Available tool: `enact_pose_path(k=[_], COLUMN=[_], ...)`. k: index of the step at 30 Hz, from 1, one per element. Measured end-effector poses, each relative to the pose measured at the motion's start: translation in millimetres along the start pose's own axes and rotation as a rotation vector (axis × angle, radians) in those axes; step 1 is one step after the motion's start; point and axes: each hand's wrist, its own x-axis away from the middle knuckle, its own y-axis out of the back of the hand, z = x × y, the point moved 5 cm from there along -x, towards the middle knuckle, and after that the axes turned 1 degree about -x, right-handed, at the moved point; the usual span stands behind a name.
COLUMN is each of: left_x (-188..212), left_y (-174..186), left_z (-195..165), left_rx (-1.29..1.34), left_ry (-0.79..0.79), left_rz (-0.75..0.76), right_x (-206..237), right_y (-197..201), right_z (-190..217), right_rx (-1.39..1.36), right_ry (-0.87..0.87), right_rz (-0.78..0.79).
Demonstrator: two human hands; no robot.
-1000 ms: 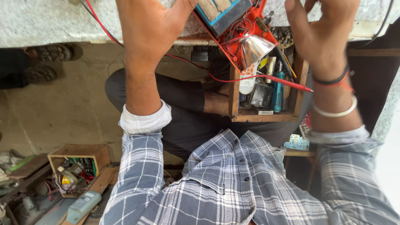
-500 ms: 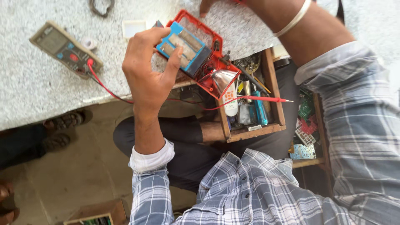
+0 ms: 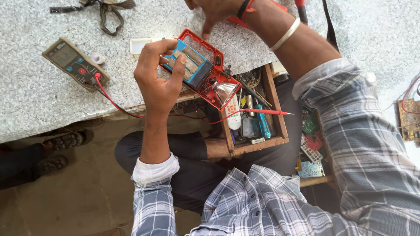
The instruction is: The person disassembles a red portable light, removes the reflector, and uses a multimeter to test internal components. They then reassemble the light and plug it into a power source to verify operation.
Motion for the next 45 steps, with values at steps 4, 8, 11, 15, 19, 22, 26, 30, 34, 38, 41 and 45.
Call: enact_pose_path(k=[4,8,11,15,19,22,26,30,34,38,41,45], left_x=[3.9,10.0,15.2,38.6,65.0,73.6,88.4,112.3,112.6,79.4,63.4,79.7], left_y=[1.8,2.7,-10.3,-47.0,-69.6,-82.5,-94.2,-99.5,-97.6,-97.5,-91.9,-96.3], left_z=[3.7,14.4,7.0,-32.4,-45.5,-47.6,-56.9,-60.1,-72.1,-104.5,-99.5,-60.1], left_rx=[0.008,0.32,0.86,1.331,1.535,1.369,1.204,1.052,0.959,0.994,1.336,1.808], left_ry=[-0.008,0.15,0.262,0.299,0.433,0.388,0.212,0.049,-0.07,-0.065,0.066,0.413], left_rz=[-0.038,-0.061,-0.001,0.111,-0.025,-0.07,-0.112,-0.142,-0.124,-0.229,-0.338,0.264], right_x=[22.0,67.3,87.4,86.7,91.6,91.9,93.3,97.0,110.1,117.7,114.6,106.9], right_y=[36.0,129.1,164.5,134.7,109.7,105.1,117.3,122.1,118.4,105.0,100.8,92.7], right_z=[12.7,106.4,190.6,255.6,280.0,286.8,303.5,310.3,307.6,310.9,330.2,343.9], right_rx=[-0.118,-0.112,-0.625,-0.51,-0.417,-0.499,-0.532,-0.925,-1.038,-0.743,-0.281,-0.118], right_ry=[-0.28,-0.232,-0.152,-0.145,-0.136,-0.102,0.012,-0.016,-0.085,-0.184,-0.03,0.237], right_rz=[0.005,-0.412,-0.444,-0.252,-0.411,-0.363,-0.386,-0.426,-0.433,-0.401,-0.441,-0.264])
